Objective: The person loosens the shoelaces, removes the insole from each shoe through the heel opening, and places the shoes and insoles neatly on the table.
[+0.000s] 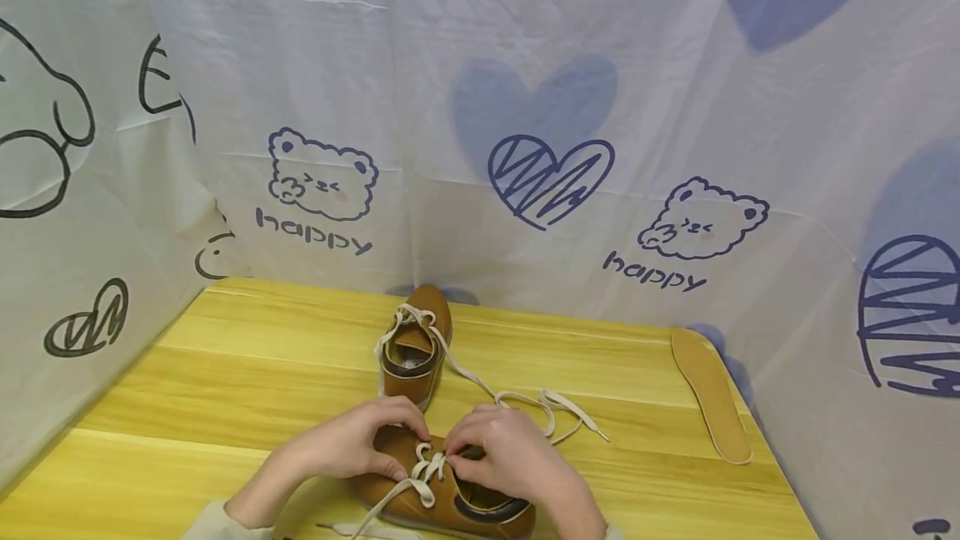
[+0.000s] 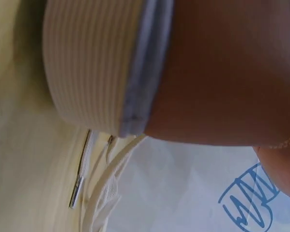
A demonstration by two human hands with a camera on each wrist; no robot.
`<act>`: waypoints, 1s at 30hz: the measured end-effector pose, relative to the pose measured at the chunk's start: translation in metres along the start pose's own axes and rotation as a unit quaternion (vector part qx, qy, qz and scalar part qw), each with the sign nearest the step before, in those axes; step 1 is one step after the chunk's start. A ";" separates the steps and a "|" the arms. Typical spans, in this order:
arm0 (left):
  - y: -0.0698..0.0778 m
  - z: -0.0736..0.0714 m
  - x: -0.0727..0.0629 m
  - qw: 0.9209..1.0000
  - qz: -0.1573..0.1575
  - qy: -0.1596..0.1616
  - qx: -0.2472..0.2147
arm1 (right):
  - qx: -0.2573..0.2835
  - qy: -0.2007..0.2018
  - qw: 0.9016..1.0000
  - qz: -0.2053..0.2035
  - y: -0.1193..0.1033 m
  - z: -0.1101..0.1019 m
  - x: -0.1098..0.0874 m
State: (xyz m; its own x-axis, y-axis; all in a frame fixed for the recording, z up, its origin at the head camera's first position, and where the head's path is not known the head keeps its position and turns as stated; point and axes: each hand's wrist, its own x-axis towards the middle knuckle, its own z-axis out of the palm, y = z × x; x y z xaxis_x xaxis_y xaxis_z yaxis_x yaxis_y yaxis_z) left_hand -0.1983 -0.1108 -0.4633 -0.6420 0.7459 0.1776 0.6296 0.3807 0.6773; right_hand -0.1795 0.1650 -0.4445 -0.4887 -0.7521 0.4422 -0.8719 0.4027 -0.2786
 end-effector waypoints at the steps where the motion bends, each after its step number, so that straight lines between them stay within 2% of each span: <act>1: 0.000 0.000 0.000 1.000 0.001 0.001 0.000 | -0.002 0.005 1.000 0.001 0.000 0.001 0.000; 5: 0.000 0.000 0.000 1.000 0.002 0.002 -0.001 | 0.007 0.035 0.999 0.010 -0.001 0.004 0.001; 8: -0.001 0.000 0.000 1.000 0.000 0.004 -0.002 | 0.048 0.054 0.997 0.031 0.000 0.005 0.000; 11: -0.001 0.001 0.000 1.000 -0.001 0.006 0.000 | 0.091 0.067 0.991 0.070 0.000 0.005 0.000; 14: -0.002 0.001 0.000 1.000 0.000 0.006 0.003 | 0.133 0.071 0.980 0.128 0.002 0.005 -0.001; 19: -0.002 0.001 0.000 1.000 -0.009 0.001 -0.001 | 0.201 0.063 0.952 0.221 0.006 0.005 -0.004; 21: -0.002 0.001 0.000 1.000 -0.016 -0.002 -0.005 | 0.207 0.055 0.945 0.246 0.008 0.005 -0.004; 25: -0.001 0.000 0.000 1.000 -0.015 -0.002 -0.006 | 0.189 0.029 0.941 0.278 0.010 0.006 -0.005; 30: 0.000 0.000 -0.001 1.000 -0.010 -0.001 -0.005 | 0.188 0.012 0.943 0.275 0.013 0.005 -0.007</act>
State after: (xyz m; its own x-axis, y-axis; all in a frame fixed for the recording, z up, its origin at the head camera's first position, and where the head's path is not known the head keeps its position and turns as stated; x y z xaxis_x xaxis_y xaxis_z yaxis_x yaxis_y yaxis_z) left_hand -0.1979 -0.1113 -0.4629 -0.6535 0.7393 0.1626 0.6124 0.3901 0.6877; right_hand -0.1869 0.1733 -0.4552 -0.8682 -0.4691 0.1615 -0.4161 0.5113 -0.7520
